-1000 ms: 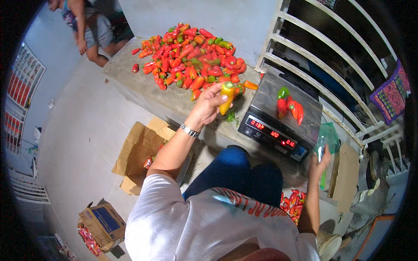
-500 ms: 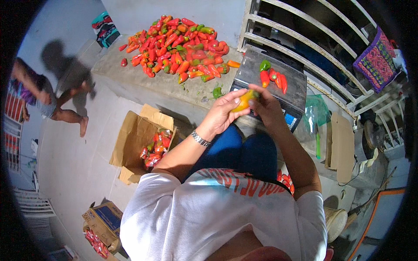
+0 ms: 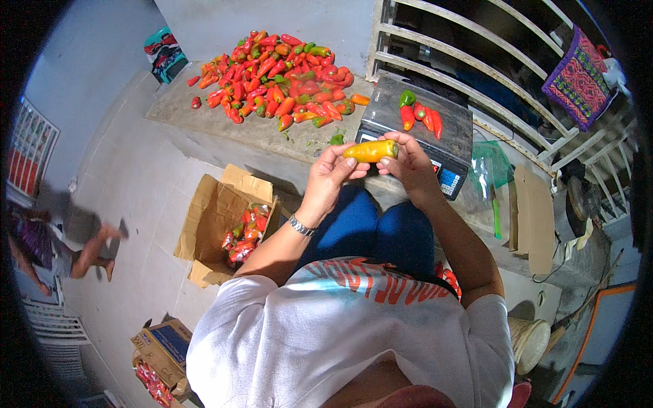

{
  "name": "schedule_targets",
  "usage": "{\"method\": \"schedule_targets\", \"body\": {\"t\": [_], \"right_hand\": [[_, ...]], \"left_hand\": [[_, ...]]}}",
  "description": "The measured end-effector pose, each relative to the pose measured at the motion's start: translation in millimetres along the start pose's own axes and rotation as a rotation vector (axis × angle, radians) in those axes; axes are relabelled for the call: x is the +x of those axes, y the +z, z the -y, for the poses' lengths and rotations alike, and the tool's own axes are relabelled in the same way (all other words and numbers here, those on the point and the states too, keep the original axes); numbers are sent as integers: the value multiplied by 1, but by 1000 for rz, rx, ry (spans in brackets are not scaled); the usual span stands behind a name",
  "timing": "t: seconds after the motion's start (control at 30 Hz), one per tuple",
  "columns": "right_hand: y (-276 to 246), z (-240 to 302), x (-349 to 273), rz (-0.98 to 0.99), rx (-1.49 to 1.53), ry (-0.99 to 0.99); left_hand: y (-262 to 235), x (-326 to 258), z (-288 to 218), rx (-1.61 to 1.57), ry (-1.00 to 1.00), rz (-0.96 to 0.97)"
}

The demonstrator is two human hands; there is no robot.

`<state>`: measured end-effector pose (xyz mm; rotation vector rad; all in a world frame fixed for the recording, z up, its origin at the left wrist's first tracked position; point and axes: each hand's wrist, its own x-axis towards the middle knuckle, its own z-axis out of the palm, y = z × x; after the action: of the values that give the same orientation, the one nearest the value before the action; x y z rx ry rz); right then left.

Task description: The person weighs red and green peppers on a digital scale, places them into clear plastic bags, ties the bags, and sets them aside. The process repeats with multiple batches of peppers.

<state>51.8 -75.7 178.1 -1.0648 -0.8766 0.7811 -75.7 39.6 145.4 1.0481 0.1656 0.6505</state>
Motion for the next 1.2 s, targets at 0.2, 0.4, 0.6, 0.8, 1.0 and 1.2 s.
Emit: {"method": "schedule_targets", "body": {"t": [0.2,0.4,0.6,0.8,1.0,1.2], "right_hand": [[2,13,-8,82,-235,108],[2,2,-9,-2,-293,224],[5,-5,-6,-52,-122,383],[11,-5,-9,156,187,479],[28,-19,-9,5,-218,358],[12,-20,-6,97,15,474]], "left_hand": [[-11,-6,-3,86,-62,-29],[-11,-8,-6,81,-125,5],[-9,-8,-5,-4,-126,45],[-6,-8,-5,-137,-89,15],[-17,-7,0,-88,-122,-32],[-16,-9,0,19,-93,-35]]}}
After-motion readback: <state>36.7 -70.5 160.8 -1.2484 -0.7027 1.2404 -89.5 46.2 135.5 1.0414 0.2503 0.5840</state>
